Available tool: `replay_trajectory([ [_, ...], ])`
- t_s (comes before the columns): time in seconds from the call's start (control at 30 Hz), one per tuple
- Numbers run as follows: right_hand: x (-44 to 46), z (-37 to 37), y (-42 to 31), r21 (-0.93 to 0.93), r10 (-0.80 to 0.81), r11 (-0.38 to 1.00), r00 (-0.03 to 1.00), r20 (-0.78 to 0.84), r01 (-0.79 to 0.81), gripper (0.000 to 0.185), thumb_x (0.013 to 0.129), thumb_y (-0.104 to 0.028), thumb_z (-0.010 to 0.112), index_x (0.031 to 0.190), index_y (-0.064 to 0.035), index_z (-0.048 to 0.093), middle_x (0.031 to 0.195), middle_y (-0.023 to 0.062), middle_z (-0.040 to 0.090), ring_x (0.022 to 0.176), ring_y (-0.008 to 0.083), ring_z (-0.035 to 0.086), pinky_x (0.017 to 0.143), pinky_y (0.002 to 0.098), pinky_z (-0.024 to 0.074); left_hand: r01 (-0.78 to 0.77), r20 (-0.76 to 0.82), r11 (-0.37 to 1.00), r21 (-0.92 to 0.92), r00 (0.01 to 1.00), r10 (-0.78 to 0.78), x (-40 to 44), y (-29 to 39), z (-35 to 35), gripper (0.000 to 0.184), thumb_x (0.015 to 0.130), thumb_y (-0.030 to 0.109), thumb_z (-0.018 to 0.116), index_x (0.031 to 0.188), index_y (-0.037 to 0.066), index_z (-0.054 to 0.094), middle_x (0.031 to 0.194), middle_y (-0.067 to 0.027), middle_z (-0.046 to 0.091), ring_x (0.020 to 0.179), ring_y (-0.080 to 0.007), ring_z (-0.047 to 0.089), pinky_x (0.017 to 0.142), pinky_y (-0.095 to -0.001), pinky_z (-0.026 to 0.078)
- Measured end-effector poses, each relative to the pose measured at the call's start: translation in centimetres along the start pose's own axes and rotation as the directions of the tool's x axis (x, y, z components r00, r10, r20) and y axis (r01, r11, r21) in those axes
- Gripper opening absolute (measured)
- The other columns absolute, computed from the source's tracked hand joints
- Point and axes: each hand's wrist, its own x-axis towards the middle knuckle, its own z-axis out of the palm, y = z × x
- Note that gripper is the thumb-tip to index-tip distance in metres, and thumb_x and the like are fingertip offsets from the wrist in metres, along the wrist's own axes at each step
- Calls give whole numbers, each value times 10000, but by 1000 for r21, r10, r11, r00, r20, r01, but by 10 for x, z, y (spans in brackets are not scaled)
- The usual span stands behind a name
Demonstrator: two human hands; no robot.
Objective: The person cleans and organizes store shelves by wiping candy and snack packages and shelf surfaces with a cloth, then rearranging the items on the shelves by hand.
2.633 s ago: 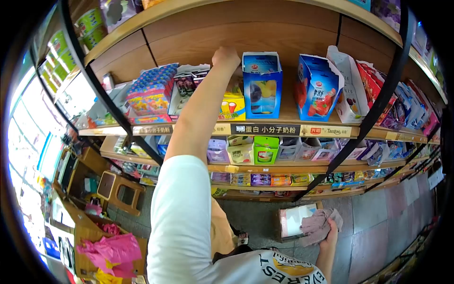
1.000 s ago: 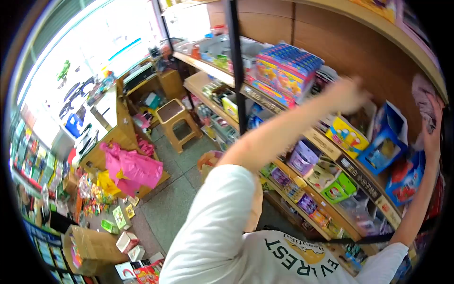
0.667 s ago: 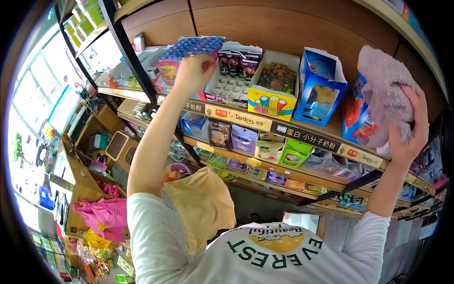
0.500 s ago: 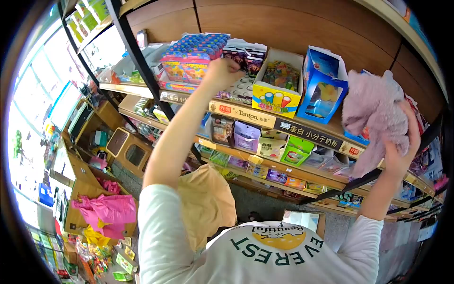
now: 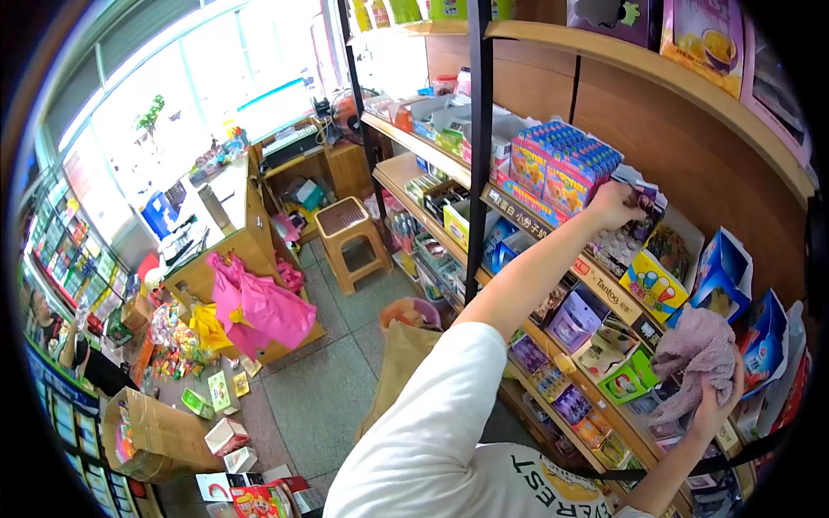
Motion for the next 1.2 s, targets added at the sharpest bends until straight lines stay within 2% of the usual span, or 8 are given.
replay_trajectory([
  [0.23, 9, 90, -38, 167, 150, 978, 977, -151, -125, 521, 696, -109, 627, 1164, 26, 442, 1145, 105, 481, 1039, 208, 450, 928, 319, 306, 93, -87, 944, -316, 988, -127, -129, 87, -50, 210, 641, 118, 648, 783, -14, 567, 661, -105, 596, 593, -164, 581, 567, -295, 465],
  [0.33, 11, 166, -54, -271, -231, 918, 946, 227, 289, 529, 664, -66, 643, 1155, -7, 453, 1192, 120, 437, 1083, 220, 431, 931, 334, 327, -85, -259, 971, -223, 966, 25, -192, 107, -35, 214, 682, 53, 604, 880, -23, 569, 734, -121, 616, 666, -113, 575, 615, -279, 463],
  [0.5, 5, 211, -13, 524, 63, 739, 818, 571, -423, 591, 601, -35, 690, 1138, -56, 446, 1134, 97, 460, 1088, 211, 423, 937, 315, 316, 322, -194, 885, -337, 896, -400, -250, 101, -47, 224, 686, 0, 596, 906, -26, 566, 742, -93, 617, 710, -79, 574, 618, -244, 470],
  [0.73, -15, 243, 1, 377, -71, 913, 848, 526, -157, 588, 541, -69, 753, 1058, -59, 471, 1051, 85, 493, 1022, 176, 456, 885, 300, 357, 329, -252, 701, -633, 768, -588, -279, 87, -30, 108, 749, -10, 580, 853, -40, 584, 765, -25, 605, 709, -56, 550, 613, -208, 458],
  [0.87, -27, 262, 12, 418, 137, 848, 897, 420, -325, 540, 571, -132, 756, 1026, -39, 482, 945, 86, 555, 882, 167, 527, 787, 287, 417, 427, -105, 621, -658, 764, -637, -293, 74, -33, 183, 795, 52, 573, 949, -47, 563, 852, -58, 616, 764, -99, 584, 678, -219, 466],
  [1.0, -27, 278, 45, 691, 483, 430, 794, 368, -582, 454, 652, -118, 698, 1043, -6, 496, 953, 76, 571, 858, 157, 552, 739, 286, 458, 498, 32, 485, -719, 721, -692, -308, 77, -34, 182, 764, -1, 605, 932, -38, 546, 811, -64, 611, 714, -100, 583, 644, -190, 468],
  [1.1, -24, 246, 52, 595, 392, -75, 525, 755, -800, 367, 754, -173, 616, 1068, -24, 499, 1005, 94, 564, 875, 206, 572, 737, 328, 484, 459, -147, 488, -743, 599, -787, -319, 68, -42, 199, 753, 27, 631, 929, -23, 555, 815, -51, 608, 728, -93, 578, 650, -210, 468],
  [1.2, -50, 228, 33, 516, 354, -173, 436, 827, -839, 399, 763, -227, 617, 1089, -33, 493, 997, 82, 558, 899, 190, 556, 774, 331, 471, 414, -153, 498, -762, 632, -759, -316, 57, -43, 213, 752, 36, 637, 943, -20, 559, 825, -42, 599, 741, -83, 570, 650, -216, 465],
])
